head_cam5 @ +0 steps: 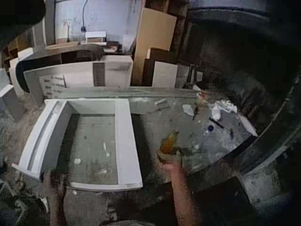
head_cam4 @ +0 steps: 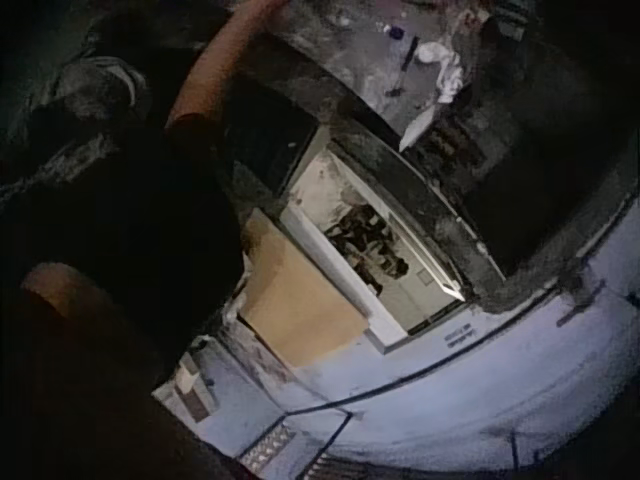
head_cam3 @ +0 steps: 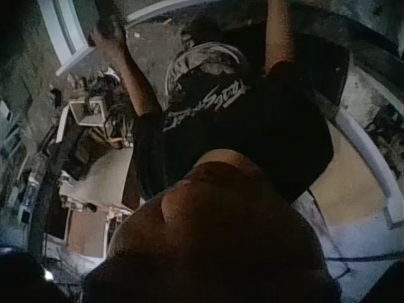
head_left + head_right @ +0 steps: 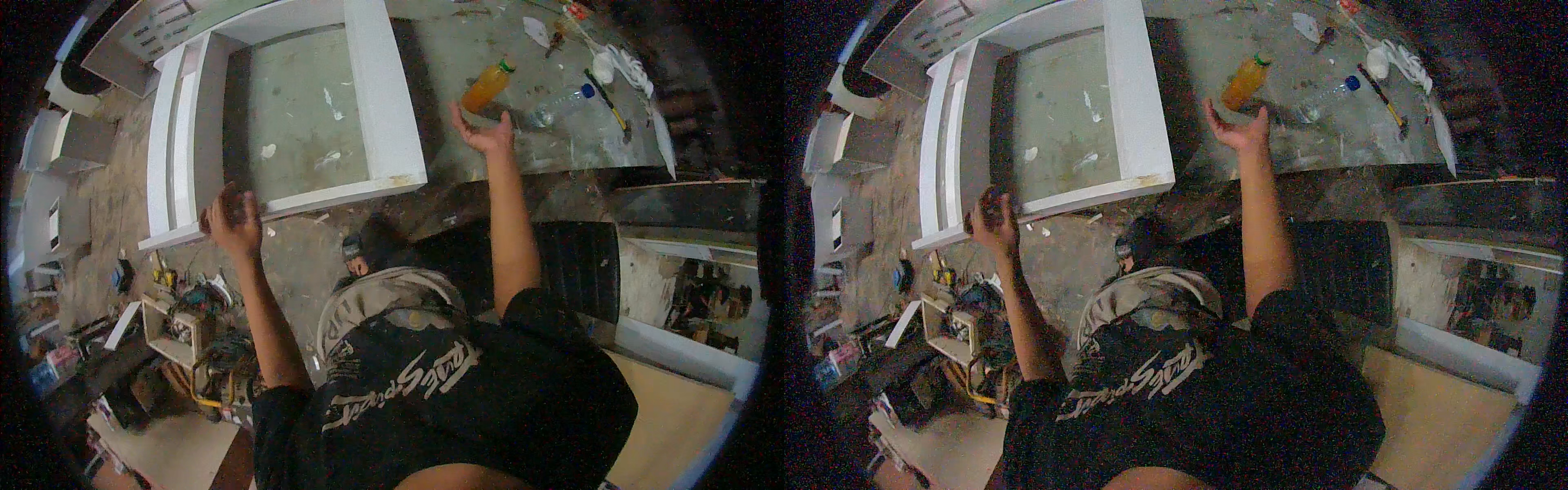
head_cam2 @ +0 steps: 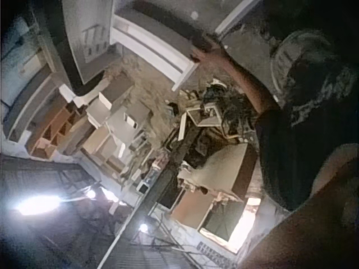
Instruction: The person prepares an adhesive mixture by picking up a small bottle of orange liquid, unscrewing its cap, and checking the contents before shaking it and preparing a workbench surface.
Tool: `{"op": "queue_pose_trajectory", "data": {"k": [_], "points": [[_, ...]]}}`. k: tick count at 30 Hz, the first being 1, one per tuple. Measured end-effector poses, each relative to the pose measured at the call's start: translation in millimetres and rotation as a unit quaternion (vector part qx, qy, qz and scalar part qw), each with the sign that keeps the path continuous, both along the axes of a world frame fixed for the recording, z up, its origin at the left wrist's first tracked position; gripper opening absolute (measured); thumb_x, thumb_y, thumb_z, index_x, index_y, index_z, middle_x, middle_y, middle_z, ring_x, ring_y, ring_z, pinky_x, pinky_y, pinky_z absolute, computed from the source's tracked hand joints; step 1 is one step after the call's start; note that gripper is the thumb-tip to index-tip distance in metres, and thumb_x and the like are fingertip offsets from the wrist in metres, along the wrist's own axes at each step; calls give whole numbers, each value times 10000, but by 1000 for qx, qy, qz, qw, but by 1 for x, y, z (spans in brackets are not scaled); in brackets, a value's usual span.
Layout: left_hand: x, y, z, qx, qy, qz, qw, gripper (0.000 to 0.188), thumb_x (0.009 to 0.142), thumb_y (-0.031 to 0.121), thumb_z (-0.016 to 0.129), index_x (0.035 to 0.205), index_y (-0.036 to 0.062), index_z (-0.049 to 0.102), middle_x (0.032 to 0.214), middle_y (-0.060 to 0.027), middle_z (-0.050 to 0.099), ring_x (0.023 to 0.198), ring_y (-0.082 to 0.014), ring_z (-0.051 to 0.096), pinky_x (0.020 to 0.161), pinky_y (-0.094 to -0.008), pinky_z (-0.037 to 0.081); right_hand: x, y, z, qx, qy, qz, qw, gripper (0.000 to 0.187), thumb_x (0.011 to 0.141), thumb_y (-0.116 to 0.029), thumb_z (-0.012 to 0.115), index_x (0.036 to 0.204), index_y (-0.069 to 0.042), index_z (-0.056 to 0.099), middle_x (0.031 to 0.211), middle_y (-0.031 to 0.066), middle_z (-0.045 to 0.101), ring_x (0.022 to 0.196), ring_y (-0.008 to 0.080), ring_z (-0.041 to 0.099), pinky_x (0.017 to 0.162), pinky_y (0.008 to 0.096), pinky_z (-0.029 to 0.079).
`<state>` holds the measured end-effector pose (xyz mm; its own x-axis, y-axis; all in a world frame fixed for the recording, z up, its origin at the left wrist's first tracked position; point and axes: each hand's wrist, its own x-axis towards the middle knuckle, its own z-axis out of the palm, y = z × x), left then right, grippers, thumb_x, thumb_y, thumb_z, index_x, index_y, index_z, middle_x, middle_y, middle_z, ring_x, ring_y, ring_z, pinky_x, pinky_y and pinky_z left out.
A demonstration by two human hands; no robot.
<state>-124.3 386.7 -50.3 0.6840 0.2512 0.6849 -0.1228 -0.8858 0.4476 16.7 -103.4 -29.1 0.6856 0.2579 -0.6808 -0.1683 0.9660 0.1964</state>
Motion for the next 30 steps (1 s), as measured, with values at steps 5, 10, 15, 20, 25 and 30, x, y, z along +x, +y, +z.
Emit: {"op": "queue_pose_trajectory", "data": {"k": [5, 10, 15, 20, 25, 30], "points": [[-3, -85, 77, -149, 366, -104, 913, 836, 645, 486, 854, 1315, 110, 524, 1097, -88, 687, 1038, -249, 672, 1099, -486, 298, 40, -9, -27, 4, 48, -16, 999, 1088, 773, -796, 480, 1455, 21, 253, 1427, 307, 372, 1244, 463, 471, 979, 589, 473], [32, -139, 85, -59, 455, -145, 877, 1105, 522, 610, 867, 1396, 94, 432, 1208, -152, 659, 1104, -301, 645, 1110, -483, 293, 56, -12, -32, 65, 2, -16, 998, 1106, 765, -566, 717, 1478, -29, 65, 1474, 264, 198, 1155, 471, 540, 917, 562, 553], [42, -147, 84, -127, 470, -151, 860, 1258, 469, 535, 920, 1473, 96, 302, 1246, -207, 627, 1164, -351, 602, 1064, -456, 379, 68, -35, -52, 151, 25, -31, 988, 1186, 717, -438, 806, 1444, -41, -43, 1447, 278, 255, 1100, 461, 581, 878, 544, 580], [52, -175, 66, -158, 407, -184, 880, 1444, 465, 419, 962, 1528, 44, 59, 1237, -283, 601, 1168, -436, 576, 972, -450, 469, 74, -47, -55, 192, 55, -67, 978, 1144, 719, -331, 822, 1437, -47, -23, 1360, 293, 421, 1065, 448, 603, 884, 533, 580], [60, -210, 72, -151, 415, -213, 871, 1511, 497, 411, 953, 1491, -59, -82, 1203, -375, 566, 1123, -480, 585, 971, -462, 473, 74, -48, -49, 223, 83, -36, 971, 1093, 729, -284, 809, 1429, -32, 8, 1266, 273, 524, 1014, 427, 626, 878, 541, 577], [59, -207, 89, -106, 460, -168, 866, 1520, 498, 410, 953, 1491, -59, -98, 1207, -370, 568, 1135, -476, 579, 996, -457, 456, 73, -58, -53, 220, 75, -12, 973, 1092, 713, -290, 815, 1415, -6, 29, 1241, 263, 530, 1030, 424, 620, 887, 542, 571]]}}
